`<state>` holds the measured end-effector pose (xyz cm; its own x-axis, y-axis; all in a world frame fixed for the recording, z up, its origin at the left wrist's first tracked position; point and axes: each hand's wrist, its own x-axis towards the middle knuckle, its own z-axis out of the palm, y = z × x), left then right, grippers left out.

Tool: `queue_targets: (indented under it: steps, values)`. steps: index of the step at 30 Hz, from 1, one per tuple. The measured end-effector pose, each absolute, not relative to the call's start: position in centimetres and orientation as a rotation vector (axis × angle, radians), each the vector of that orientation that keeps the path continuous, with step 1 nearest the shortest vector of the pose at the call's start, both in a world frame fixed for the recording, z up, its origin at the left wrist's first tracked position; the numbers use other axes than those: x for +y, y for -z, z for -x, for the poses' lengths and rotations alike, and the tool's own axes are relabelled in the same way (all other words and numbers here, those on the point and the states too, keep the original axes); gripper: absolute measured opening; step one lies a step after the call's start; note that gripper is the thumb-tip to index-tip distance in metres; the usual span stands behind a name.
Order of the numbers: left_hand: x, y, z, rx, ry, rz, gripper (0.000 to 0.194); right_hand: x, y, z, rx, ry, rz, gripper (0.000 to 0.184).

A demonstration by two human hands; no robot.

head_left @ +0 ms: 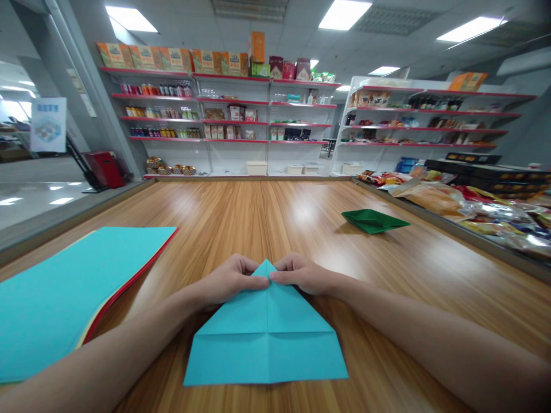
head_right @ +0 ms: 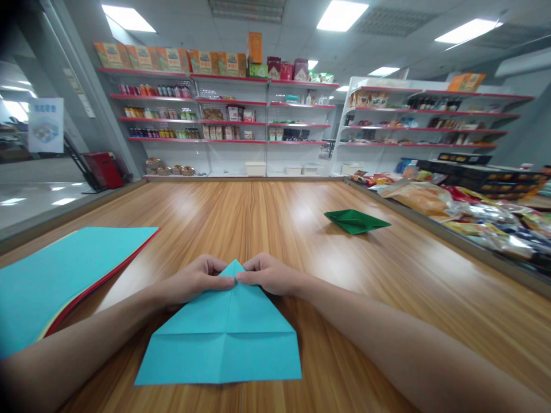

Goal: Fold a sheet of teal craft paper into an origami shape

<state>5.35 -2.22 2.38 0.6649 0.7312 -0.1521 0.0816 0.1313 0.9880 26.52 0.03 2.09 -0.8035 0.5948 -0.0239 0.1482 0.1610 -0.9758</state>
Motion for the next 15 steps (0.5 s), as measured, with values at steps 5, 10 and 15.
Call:
queue_targets:
  steps: [5, 10, 15]
  values:
    - [-2.2, -2.5, -5.4, 0.783, -0.475, -1.490, 0.028, 0.0, -1.6, -26.0, -1.988, -1.594, 0.687, 0.037]
    - [-2.2, -2.7, -5.6, 0.836, -0.442, -1.576, 0.030, -0.6, -1.7, -25.7, -1.895, -1.470, 0.704, 0.031]
    - [-2.2, -2.7, -5.7, 0.834, -0.431, -1.575, 0.031, -1.0, -2.2, -25.5, -1.947, -1.325, 0.778, 0.028]
